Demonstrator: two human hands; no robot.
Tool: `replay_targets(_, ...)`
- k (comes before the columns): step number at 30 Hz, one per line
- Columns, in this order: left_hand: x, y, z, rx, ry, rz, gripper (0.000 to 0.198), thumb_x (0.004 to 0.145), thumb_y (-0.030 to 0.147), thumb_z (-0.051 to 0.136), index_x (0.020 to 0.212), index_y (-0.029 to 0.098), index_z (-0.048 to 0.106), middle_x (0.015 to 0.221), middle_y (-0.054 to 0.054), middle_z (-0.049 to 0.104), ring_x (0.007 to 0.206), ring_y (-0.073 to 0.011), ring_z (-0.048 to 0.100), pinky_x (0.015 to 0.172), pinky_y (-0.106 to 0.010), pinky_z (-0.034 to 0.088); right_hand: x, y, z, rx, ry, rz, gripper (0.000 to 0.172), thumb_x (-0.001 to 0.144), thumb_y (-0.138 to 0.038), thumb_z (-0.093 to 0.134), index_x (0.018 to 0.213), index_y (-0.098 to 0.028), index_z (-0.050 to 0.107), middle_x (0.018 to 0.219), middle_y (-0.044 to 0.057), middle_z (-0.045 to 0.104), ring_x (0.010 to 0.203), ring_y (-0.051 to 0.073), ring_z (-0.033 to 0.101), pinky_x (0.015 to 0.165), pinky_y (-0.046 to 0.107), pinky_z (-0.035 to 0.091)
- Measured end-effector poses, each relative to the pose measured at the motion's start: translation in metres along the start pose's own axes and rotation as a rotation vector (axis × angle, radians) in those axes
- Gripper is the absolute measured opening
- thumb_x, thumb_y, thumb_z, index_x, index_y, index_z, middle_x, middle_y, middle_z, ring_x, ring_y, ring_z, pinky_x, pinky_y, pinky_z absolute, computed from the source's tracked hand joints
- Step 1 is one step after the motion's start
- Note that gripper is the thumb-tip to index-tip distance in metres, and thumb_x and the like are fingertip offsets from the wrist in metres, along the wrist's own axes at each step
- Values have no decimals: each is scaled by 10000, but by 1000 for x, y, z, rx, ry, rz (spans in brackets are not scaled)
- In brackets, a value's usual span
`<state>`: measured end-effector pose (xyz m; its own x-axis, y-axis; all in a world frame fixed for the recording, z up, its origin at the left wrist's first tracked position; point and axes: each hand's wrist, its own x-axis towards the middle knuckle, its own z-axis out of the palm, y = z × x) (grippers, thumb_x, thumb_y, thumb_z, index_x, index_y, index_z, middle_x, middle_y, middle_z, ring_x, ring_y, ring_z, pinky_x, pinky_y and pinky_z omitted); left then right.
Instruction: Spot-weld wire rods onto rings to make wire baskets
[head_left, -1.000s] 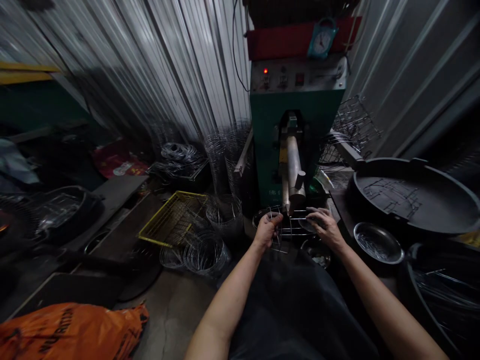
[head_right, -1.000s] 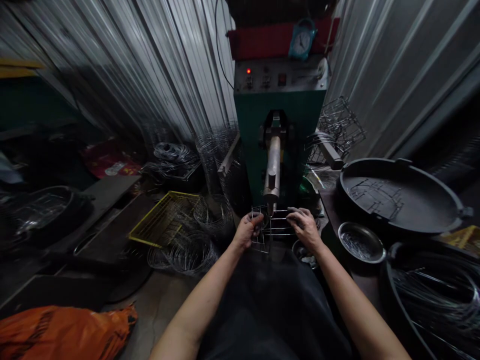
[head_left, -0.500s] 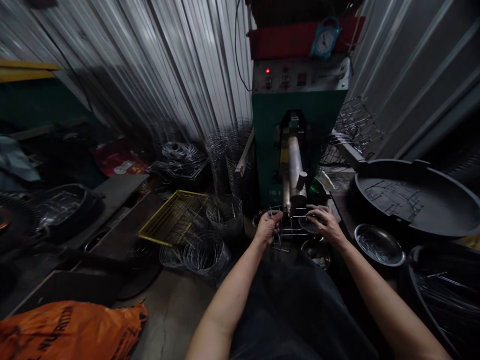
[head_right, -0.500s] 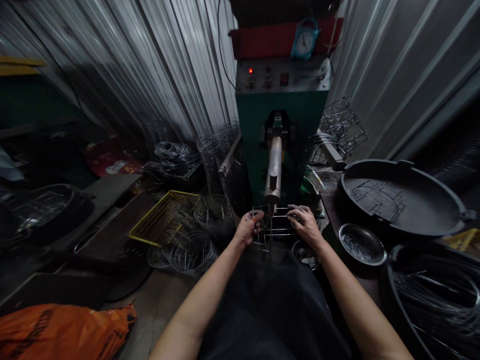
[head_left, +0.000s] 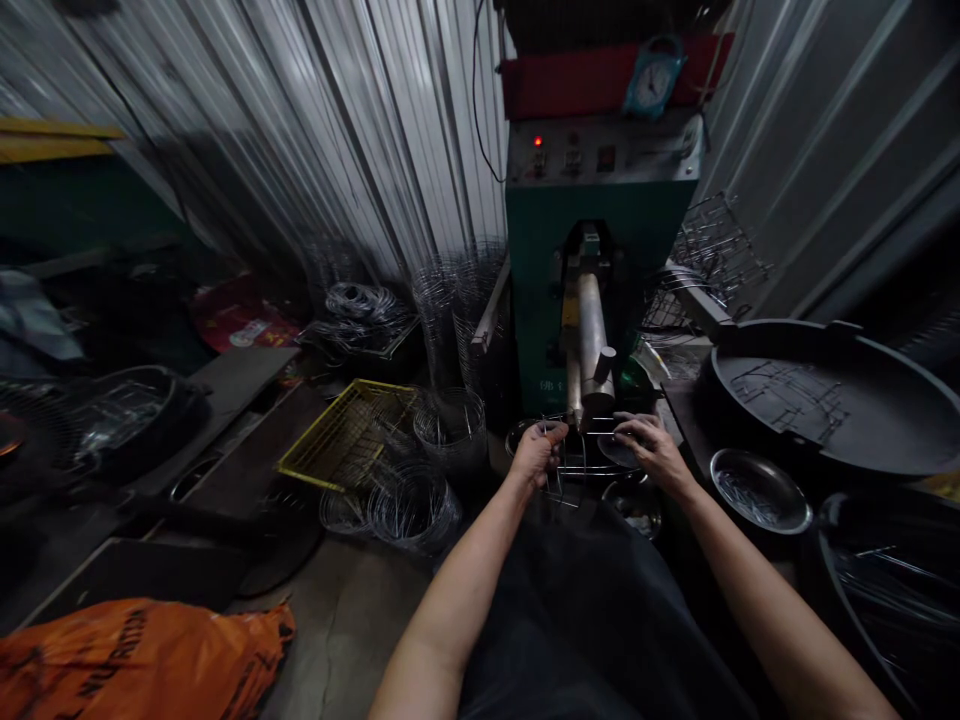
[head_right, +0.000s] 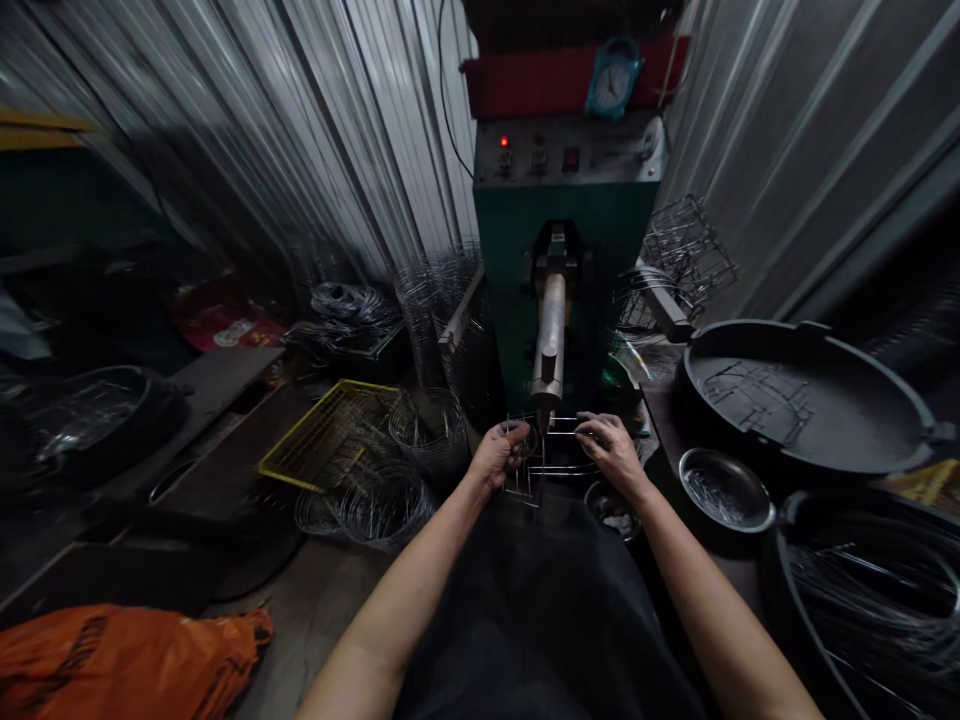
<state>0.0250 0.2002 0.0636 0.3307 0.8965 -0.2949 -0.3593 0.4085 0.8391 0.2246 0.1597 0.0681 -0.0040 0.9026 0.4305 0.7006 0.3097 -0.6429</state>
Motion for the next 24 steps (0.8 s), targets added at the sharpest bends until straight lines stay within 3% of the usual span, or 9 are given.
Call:
replay_targets(7,1,-1,-3,22,-35,25,366,548,393,705,752,138,541,465,84,366,333,4,244,327,-140,143,0,1,2,22,-12,-1,165,772,-361,501,777,-239,613,1033,41,599,994,224,455,865,414,369)
replay_targets(12,-10,-9,-14,84,-102,104,441,644,476,601,933,147,549,529,47,472,401,-48,412,366,-164,295,-10,12,-2,-6,121,-24,193,740,-386,533,829,-238,620,1104,59,549,1045,230,448,897,415,354)
replay_targets(17,-29,-16,-20,35,-54,183,367,640,382,632,913,151,548,486,77,408,351,-21,317,327,-148,205,-41,20,-12,91,183,216,291,683,-437,561,859,-207,589,1069,77,550,998,245,496,868,411,371)
replay_targets(21,-60,-20,-26,-98,-49,99,342,644,333,641,914,147,544,407,111,318,312,-8,230,336,-144,185,-78,0,-31,263,14,383,333,669,-471,573,850,-192,601,987,72,585,963,250,513,856,389,377)
replay_targets(24,-87,-24,-37,-192,-27,-9,293,649,301,652,869,140,545,400,118,297,304,2,205,343,-135,199,-106,-21,-46,388,-162,409,287,651,-445,618,766,-183,635,979,68,593,958,248,512,856,358,378)
